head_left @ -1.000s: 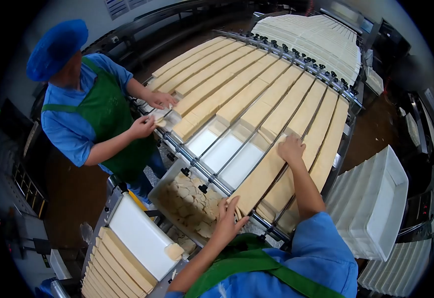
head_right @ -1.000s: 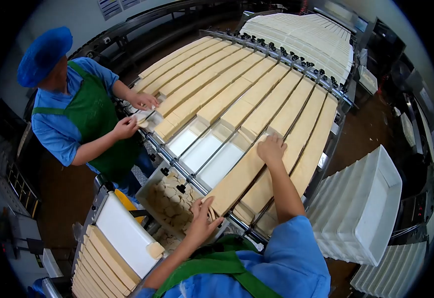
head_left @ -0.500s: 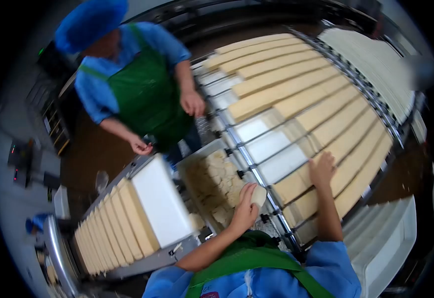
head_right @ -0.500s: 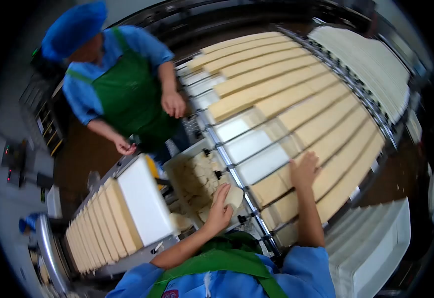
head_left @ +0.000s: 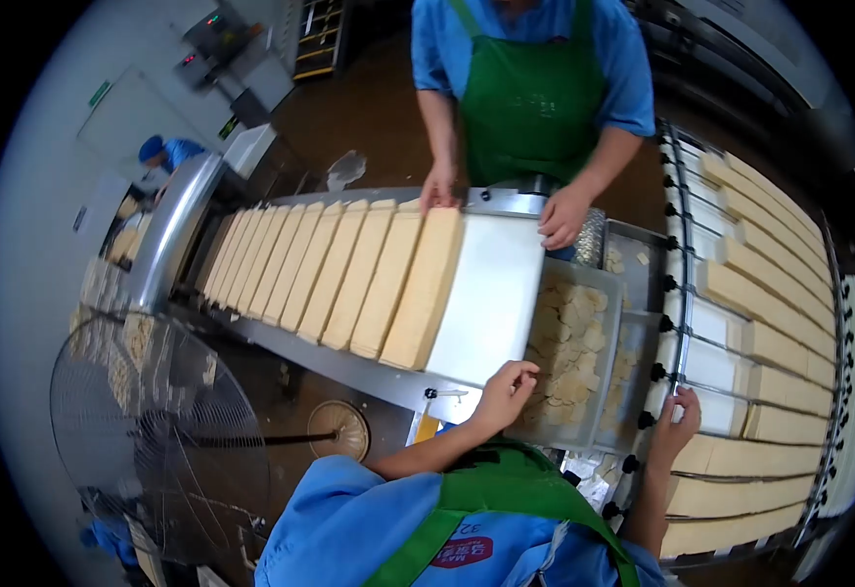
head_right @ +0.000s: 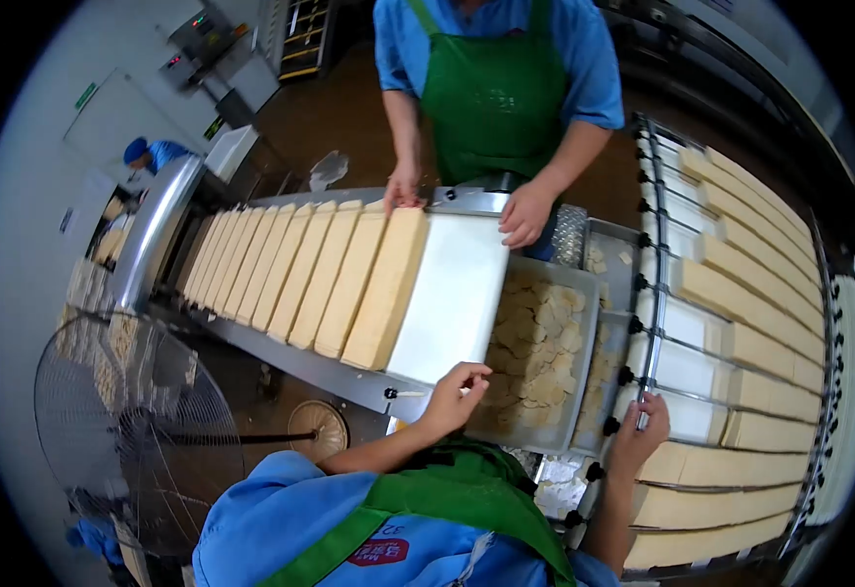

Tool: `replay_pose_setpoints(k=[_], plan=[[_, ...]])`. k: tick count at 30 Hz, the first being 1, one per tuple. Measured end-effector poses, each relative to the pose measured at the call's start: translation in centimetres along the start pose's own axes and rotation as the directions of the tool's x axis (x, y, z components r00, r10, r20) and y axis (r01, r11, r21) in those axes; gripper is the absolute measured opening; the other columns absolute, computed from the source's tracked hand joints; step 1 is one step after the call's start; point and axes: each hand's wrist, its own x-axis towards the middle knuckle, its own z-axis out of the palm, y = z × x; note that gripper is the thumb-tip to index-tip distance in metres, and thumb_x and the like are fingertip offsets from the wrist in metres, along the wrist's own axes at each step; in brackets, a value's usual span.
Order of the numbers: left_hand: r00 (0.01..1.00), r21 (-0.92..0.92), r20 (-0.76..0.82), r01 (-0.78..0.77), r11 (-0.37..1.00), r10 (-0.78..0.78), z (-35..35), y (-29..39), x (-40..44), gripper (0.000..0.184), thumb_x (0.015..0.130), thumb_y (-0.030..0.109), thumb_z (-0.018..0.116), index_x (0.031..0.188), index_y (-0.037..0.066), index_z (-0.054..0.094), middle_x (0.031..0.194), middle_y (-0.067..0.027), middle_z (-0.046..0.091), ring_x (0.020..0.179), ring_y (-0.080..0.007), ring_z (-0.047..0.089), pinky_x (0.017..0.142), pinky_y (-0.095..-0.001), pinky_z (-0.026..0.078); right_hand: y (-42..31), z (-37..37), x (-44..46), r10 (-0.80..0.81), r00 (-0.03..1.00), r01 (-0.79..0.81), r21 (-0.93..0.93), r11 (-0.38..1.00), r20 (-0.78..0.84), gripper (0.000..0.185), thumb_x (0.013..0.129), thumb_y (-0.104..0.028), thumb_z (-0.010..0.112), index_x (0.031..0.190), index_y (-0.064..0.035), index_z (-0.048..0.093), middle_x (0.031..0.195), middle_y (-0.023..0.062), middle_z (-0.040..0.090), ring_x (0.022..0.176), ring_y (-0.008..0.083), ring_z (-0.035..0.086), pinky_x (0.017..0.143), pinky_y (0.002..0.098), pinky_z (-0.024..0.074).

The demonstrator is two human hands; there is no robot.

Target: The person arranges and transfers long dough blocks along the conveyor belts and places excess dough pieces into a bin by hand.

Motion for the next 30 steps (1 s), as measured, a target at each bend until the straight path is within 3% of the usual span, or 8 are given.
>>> replay_pose_setpoints(k=[5,8,10,13,17,23,26,30], plan=[[0.882,0.006,-0.47,0.024,1.0,-0.018,-8.1,-4.3,-1.4,0.017,0.091,0.009,0.056,0.107,0.002,0.06,0.086,-0.0036,0.06,0.077,-0.0089,0.054,0.068,-0.0227,0.046,-7.0,5.7,-1.1,-0.208,0.96,0.192,0.105,0.976,0.186,0.009,0.088,-0.01,0.058,0.082,-0.0033,0.057,0.099,0.0119,0.064,0.106,0.0325,0.055,0.095,0.0421,0.0367],[0.778,0.108,-0.628,0.124,0.986,-0.029,-14.1,-7.0,-2.7,0.023,0.091,0.013,0.056,0.109,-0.001,0.056,0.096,-0.0101,0.058,0.084,-0.0164,0.054,0.075,-0.0279,0.045,-11.7,8.9,-1.8,-0.3,0.913,0.258,0.178,0.95,0.278,0.008,0.086,-0.011,0.059,0.082,-0.0042,0.057,0.096,0.01,0.064,0.104,0.031,0.056,0.094,0.042,0.0366],[0.694,0.384,-0.717,0.314,0.869,0.066,-17.2,-9.6,-3.3,0.038,0.086,0.01,0.056,0.119,-0.006,0.047,0.111,-0.023,0.05,0.102,-0.0319,0.047,0.086,-0.0381,0.042,-14.4,10.9,-2.2,-0.401,0.839,0.313,0.276,0.909,0.368,0.007,0.085,-0.01,0.06,0.082,-0.0042,0.058,0.094,0.0094,0.064,0.103,0.0306,0.057,0.092,0.0419,0.0371],[0.64,0.032,-0.714,0.435,0.9,-0.284,-19.9,-11.2,-3.8,0.045,0.084,0.008,0.054,0.123,-0.009,0.04,0.116,-0.0305,0.044,0.109,-0.0404,0.04,0.094,-0.0432,0.035,-18.9,13.9,-2.9,-0.468,0.798,0.319,0.394,0.862,0.379,0.004,0.082,-0.007,0.062,0.082,-0.0043,0.059,0.092,0.0086,0.065,0.098,0.0291,0.058,0.088,0.0406,0.0391],[0.766,0.399,-0.642,0.324,0.858,0.009,-20.4,-15.8,-3.5,0.045,0.084,0.009,0.055,0.122,-0.009,0.042,0.11,-0.029,0.044,0.101,-0.0418,0.046,0.089,-0.0419,0.04,-24.6,17.5,-3.1,-0.558,0.73,0.337,0.502,0.796,0.395,0.004,0.079,-0.003,0.063,0.082,-0.0039,0.061,0.089,0.0087,0.065,0.094,0.0281,0.06,0.086,0.0399,0.0402],[0.815,0.194,-0.537,0.372,0.908,-0.219,-21.4,-13.0,-2.0,0.055,0.084,0.012,0.057,0.129,-0.011,0.035,0.115,-0.0308,0.04,0.101,-0.0446,0.048,0.091,-0.0427,0.042,-30.8,25.2,-3.1,-0.6,0.627,0.33,0.529,0.782,0.496,0.015,0.08,-0.006,0.062,0.094,-0.0032,0.062,0.098,0.0117,0.063,0.103,0.0303,0.055,0.091,0.0398,0.0374],[0.841,0.198,-0.413,0.458,0.867,-0.35,-22.0,-10.6,-1.2,0.07,0.084,0.025,0.063,0.134,-0.011,0.028,0.122,-0.0337,0.036,0.1,-0.0503,0.053,0.086,-0.0464,0.048,-31.8,31.6,-3.3,-0.593,0.609,0.391,0.451,0.802,0.527,0.031,0.08,-0.014,0.063,0.108,-0.0013,0.059,0.115,0.0153,0.056,0.113,0.0321,0.047,0.096,0.0438,0.0331],[0.881,0.438,-0.293,0.47,0.767,-0.372,-22.4,-10.3,-0.5,0.091,0.082,0.04,0.065,0.135,-0.016,0.018,0.122,-0.0324,0.036,0.1,-0.0461,0.055,0.077,-0.0451,0.052,-32.0,40.4,-1.9,-0.497,0.613,0.623,0.012,0.782,0.614,0.059,0.081,-0.035,0.062,0.126,0.0016,0.049,0.136,0.0195,0.041,0.129,0.0345,0.031,0.105,0.0507,0.0205]])
